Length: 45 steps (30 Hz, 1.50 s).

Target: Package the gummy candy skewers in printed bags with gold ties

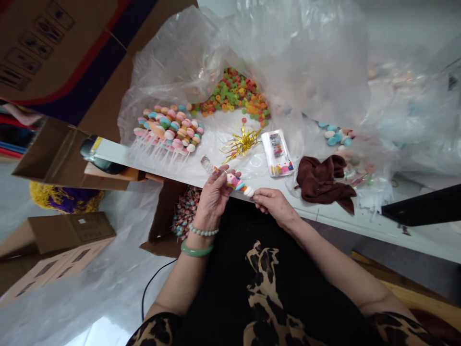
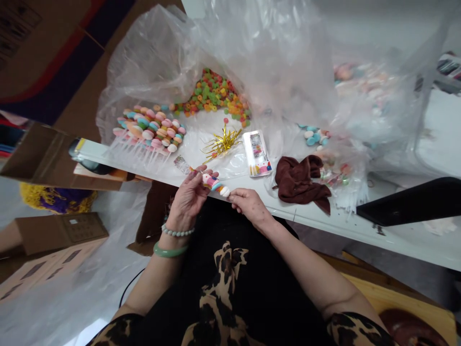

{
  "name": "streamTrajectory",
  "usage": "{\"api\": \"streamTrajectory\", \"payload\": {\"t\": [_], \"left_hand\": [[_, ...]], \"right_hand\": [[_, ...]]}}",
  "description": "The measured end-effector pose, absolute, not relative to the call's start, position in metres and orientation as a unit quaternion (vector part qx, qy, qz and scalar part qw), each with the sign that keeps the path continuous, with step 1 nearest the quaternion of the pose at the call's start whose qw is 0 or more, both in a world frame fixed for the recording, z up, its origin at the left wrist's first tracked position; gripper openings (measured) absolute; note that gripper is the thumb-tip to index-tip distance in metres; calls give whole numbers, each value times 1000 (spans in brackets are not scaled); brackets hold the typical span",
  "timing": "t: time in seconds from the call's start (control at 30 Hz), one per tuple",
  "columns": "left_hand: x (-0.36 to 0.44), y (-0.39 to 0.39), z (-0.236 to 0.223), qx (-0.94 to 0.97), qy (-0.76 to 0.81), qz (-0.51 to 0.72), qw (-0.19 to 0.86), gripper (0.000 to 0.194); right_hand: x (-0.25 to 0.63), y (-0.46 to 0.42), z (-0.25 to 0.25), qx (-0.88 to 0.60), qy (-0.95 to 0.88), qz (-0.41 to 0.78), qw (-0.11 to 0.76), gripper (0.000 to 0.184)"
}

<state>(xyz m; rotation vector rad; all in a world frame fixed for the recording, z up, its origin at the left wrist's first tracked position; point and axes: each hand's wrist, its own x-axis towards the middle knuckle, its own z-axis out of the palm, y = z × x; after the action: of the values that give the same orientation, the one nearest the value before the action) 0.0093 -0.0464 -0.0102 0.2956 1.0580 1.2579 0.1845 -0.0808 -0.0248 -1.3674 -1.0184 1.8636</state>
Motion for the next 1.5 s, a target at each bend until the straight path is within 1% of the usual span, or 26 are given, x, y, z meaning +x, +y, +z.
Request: {"api": "streamTrajectory", "payload": {"t": [0.07, 0.17, 0.27, 0.37, 0.47, 0.57, 0.67, 0.73, 0.77, 0.83, 0.97, 1.13, 1.37, 1.43, 1.5], "left_hand": [[9, -47, -8, 135, 464, 557, 675, 23], [10, -48, -5, 147, 454, 557, 680, 21], [10, -50, -2, 160, 451, 557, 679, 23], [13, -52, -1, 168, 457, 561, 669, 23], [17, -56, -2, 174, 467, 564, 658, 24], [23, -59, -4, 180, 471, 561, 656, 26], [30, -61, -5, 181, 468, 567, 653, 27], [33, -62, -5, 178, 465, 571, 653, 28], [34, -62, -5, 176, 462, 571, 655, 28], [35, -61, -4, 170, 459, 566, 663, 29], [30, -60, -4, 154, 454, 541, 691, 28], [28, -60, -7, 158, 444, 521, 712, 34], [40, -63, -12, 159, 427, 533, 713, 35], [42, -64, -12, 154, 422, 541, 712, 34], [43, -66, -12, 149, 417, 541, 715, 34]], "right_hand": [[184, -80, -20, -515, -345, 719, 314, 19], [181, -82, -16, -529, -318, 708, 343, 18], [179, -84, -17, -545, -324, 676, 375, 16], [181, -84, -24, -565, -368, 622, 398, 13], [184, -85, -28, -599, -462, 523, 392, 12], [186, -87, -27, -629, -569, 380, 369, 13], [185, -91, -26, -623, -659, 244, 343, 17], [183, -93, -25, -607, -700, 192, 325, 21], [182, -93, -25, -598, -712, 185, 319, 22], [181, -93, -26, -584, -712, 216, 325, 23], [183, -90, -27, -579, -654, 335, 354, 16], [186, -91, -27, -599, -642, 328, 349, 15], [176, -88, -17, -589, -608, 388, 365, 16], [174, -86, -16, -583, -583, 415, 385, 14], [172, -84, -17, -570, -533, 477, 404, 12]]}}
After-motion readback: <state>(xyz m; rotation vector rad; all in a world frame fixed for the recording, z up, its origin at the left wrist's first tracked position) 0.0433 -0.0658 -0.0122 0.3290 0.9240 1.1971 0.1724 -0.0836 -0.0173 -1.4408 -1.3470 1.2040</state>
